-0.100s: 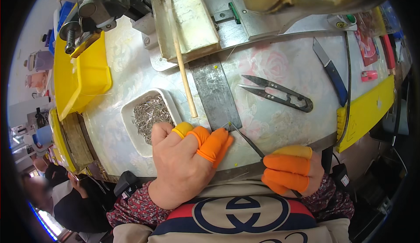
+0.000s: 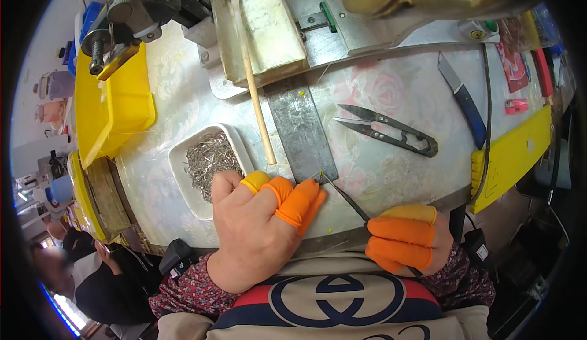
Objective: Manually assemble and glue small electronic or mechanical components using tools and a rotary machine.
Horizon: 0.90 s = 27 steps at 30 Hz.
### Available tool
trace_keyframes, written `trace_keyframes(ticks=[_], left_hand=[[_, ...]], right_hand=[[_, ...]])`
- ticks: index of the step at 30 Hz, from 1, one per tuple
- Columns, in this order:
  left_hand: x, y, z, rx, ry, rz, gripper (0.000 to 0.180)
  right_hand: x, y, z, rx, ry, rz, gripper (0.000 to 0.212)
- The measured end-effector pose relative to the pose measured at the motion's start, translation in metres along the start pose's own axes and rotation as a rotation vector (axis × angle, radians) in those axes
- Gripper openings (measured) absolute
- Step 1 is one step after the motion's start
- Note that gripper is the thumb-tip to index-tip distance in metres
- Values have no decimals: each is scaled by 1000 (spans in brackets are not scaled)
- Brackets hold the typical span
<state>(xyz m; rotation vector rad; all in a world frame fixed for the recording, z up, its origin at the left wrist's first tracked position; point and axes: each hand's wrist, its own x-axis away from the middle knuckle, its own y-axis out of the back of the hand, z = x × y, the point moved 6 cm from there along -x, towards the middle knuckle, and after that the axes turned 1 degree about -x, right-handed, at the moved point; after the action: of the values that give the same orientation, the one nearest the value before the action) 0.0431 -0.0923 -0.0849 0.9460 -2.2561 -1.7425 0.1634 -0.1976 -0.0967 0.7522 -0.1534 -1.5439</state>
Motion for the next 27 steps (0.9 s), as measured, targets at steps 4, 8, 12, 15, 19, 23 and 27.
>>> trace_keyframes(ticks=[4,8,12,15,19,23,27], left_hand=[[1,1,3,9,3,-3,27],[0,0,2,6,8,7,28],[0,2,2,-11,-19,-15,25],[2,5,5,39,-24,-55,22],[6,15,10,370,127,-107,18],[14,22,9,776,333,-108,14],[18,19,2,1234,484,-67,9]], right_hand=[[-4,-2,0,-21,-34,7,24],[-2,-1,0,21,10,36,24],[-3,1,2,18,-20,-13,22],[0,5,7,46,25,-46,21],[5,8,20,-9,114,119,25],[8,6,34,-123,293,217,28],[13,9,45,-115,465,178,28]])
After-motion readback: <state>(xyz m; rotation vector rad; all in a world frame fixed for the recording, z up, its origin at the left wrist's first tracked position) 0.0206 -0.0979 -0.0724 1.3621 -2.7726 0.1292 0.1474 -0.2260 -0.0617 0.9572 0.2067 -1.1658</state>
